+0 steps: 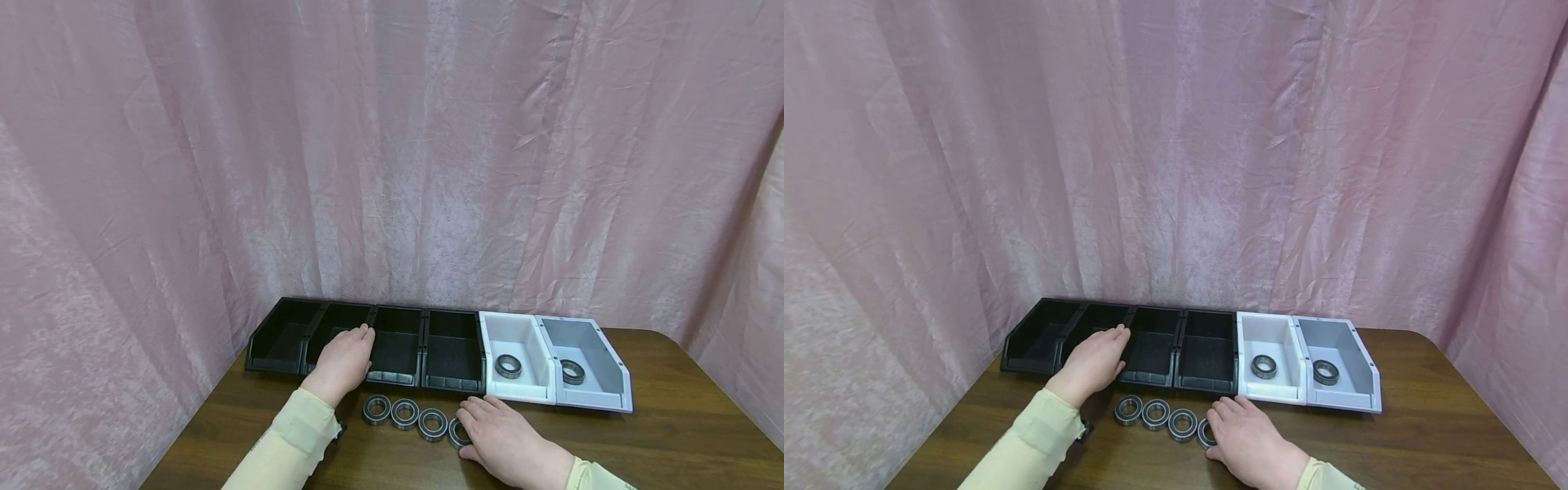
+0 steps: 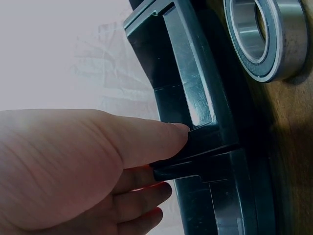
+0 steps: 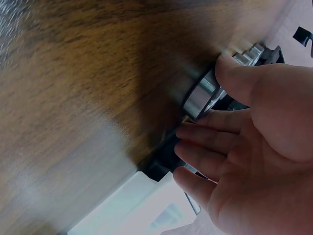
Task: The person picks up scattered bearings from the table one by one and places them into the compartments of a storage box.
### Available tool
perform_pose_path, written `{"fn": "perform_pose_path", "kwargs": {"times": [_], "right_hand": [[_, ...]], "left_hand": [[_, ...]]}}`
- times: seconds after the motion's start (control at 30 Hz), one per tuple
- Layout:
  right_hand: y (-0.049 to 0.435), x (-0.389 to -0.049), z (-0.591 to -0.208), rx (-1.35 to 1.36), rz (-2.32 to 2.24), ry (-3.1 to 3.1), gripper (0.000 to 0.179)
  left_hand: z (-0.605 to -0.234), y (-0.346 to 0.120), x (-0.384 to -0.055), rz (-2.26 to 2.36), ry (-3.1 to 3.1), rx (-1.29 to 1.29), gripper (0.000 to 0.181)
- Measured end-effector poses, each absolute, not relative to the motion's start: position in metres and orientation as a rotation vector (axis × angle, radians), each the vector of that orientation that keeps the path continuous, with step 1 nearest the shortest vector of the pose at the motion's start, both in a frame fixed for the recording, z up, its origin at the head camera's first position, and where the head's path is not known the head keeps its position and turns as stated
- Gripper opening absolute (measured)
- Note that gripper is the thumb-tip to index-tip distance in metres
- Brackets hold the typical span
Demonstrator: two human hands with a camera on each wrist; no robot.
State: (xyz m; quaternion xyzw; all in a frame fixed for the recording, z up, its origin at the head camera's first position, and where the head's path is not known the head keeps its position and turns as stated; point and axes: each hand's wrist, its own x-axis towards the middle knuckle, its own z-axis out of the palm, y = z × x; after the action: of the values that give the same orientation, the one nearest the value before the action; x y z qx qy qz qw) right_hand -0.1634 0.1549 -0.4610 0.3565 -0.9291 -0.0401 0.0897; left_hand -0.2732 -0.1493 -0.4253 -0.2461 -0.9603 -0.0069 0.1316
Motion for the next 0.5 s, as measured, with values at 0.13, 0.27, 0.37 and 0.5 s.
{"fn": "perform_pose_path", "kwargs": {"times": [0.13,0.27,0.37,0.5], "right_hand": [[0.154,-0.1622,-0.4596,1.061,-0.137,-2.751,0.048],[0.1528,-0.1614,-0.4571,1.056,-0.146,-2.771,0.047],[0.1526,-0.162,-0.4553,1.052,-0.13,-2.809,0.048],[0.1528,-0.1622,-0.4552,1.057,-0.139,-2.807,0.049]], "left_hand": [[-0.4275,-0.1499,-0.2743,-0.012,-2.769,-0.724,0.058],[-0.4256,-0.1493,-0.2732,-0.024,-2.784,-0.717,0.058],[-0.425,-0.149,-0.2728,-0.022,-2.794,-0.71,0.058],[-0.4244,-0.1488,-0.273,-0.019,-2.806,-0.703,0.059]]}}
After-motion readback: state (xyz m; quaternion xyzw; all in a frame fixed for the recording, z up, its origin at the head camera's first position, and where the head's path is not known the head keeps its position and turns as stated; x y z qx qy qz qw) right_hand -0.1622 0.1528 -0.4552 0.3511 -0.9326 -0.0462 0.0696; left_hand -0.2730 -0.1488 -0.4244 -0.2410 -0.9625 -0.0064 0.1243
